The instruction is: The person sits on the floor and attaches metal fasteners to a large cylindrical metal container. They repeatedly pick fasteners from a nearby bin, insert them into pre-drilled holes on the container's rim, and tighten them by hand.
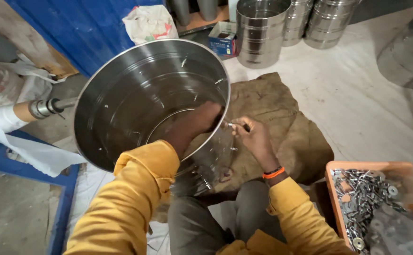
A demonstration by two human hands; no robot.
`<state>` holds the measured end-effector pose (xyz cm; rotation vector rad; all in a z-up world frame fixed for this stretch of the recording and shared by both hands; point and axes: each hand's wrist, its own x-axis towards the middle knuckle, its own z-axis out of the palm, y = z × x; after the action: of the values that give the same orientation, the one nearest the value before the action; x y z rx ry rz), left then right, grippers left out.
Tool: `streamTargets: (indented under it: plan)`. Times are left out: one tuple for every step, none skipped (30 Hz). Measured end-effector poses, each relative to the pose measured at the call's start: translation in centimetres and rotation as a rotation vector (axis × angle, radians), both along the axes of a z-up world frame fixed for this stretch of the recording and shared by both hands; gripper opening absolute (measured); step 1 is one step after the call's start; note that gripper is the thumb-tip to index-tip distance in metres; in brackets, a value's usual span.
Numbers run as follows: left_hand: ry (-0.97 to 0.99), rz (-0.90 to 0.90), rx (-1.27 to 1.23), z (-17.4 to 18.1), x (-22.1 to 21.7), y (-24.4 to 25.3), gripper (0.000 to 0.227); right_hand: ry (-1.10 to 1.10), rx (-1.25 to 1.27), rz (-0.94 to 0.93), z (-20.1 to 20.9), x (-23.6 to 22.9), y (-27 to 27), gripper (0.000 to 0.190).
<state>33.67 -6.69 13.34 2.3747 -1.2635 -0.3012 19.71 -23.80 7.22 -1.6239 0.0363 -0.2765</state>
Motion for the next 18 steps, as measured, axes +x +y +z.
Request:
streamTargets:
  plan:
    - [-0.023, -0.003, 0.0, -0.1, -0.1, 0.0, 0.02, 0.002, 0.003, -0.013, 0.1, 0.0, 0.1, 0.015]
    - [-0.049, -0.004, -0.019, -0.2, -0.3, 0.0, 0.019, 0.004, 0.006, -0.025, 0.3, 0.0, 0.1, 0.014]
    - [-0.075, -0.008, -0.037, -0.3, -0.4, 0.0, 0.018, 0.013, 0.013, -0.027, 0.3, 0.0, 0.2, 0.013]
    - [-0.102, -0.011, -0.055, -0.4, -0.5, 0.1, 0.017, 0.023, 0.021, -0.029, 0.3, 0.0, 0.2, 0.012]
    - [0.013, -0.005, -0.136, -0.4, -0.8, 0.0, 0.015, 0.033, 0.025, -0.031, 0.3, 0.0, 0.0, 0.012]
    - [0.127, 0.001, -0.216, -0.4, -1.0, 0.0, 0.016, 0.015, 0.044, -0.023, 0.3, 0.0, -0.1, 0.011]
    - [0.24, 0.008, -0.298, -0.3, -1.2, 0.0, 0.019, -0.005, 0.06, -0.013, 0.2, 0.1, -0.1, 0.011]
    - [0.134, -0.02, -0.263, -0.1, -1.3, 0.0, 0.016, -0.025, 0.077, -0.003, 0.1, 0.2, -0.2, 0.011]
    - [0.028, -0.045, -0.226, 0.2, -1.4, -0.1, 0.014, -0.012, 0.073, -0.013, 0.0, 0.3, -0.4, 0.011]
    - [-0.078, -0.069, -0.188, 0.5, -1.6, -0.2, 0.012, 0.001, 0.07, -0.023, -0.1, 0.5, -0.5, 0.011]
    - [-0.082, -0.028, -0.104, 0.8, -1.8, -0.5, 0.013, 0.014, 0.068, -0.036, -0.3, 0.5, -0.6, 0.012]
    - [-0.085, 0.014, -0.019, 1.1, -1.9, -0.8, 0.013, 0.024, 0.055, -0.035, -0.5, 0.6, -0.7, 0.012]
    - [-0.086, 0.054, 0.066, 1.3, -2.0, -1.0, 0.013, 0.035, 0.043, -0.035, -0.7, 0.6, -0.8, 0.013]
    - [-0.083, 0.065, 0.059, 1.5, -2.2, -1.1, 0.014, 0.045, 0.031, -0.036, -0.9, 0.6, -0.9, 0.014]
    - [-0.079, 0.076, 0.052, 1.6, -2.3, -1.1, 0.014, 0.015, 0.001, -0.041, -1.1, 0.5, -0.8, 0.015]
    - [-0.076, 0.086, 0.046, 1.8, -2.4, -1.1, 0.015, -0.015, -0.029, -0.047, -1.2, 0.4, -0.6, 0.016]
    - [-0.073, 0.093, 0.049, 1.9, -2.4, -1.2, 0.014, -0.047, -0.058, -0.052, -1.2, 0.4, -0.5, 0.017]
    - [-0.07, 0.099, 0.053, 2.0, -2.4, -1.2, 0.014, -0.07, -0.061, -0.042, -1.1, 0.3, -0.3, 0.019]
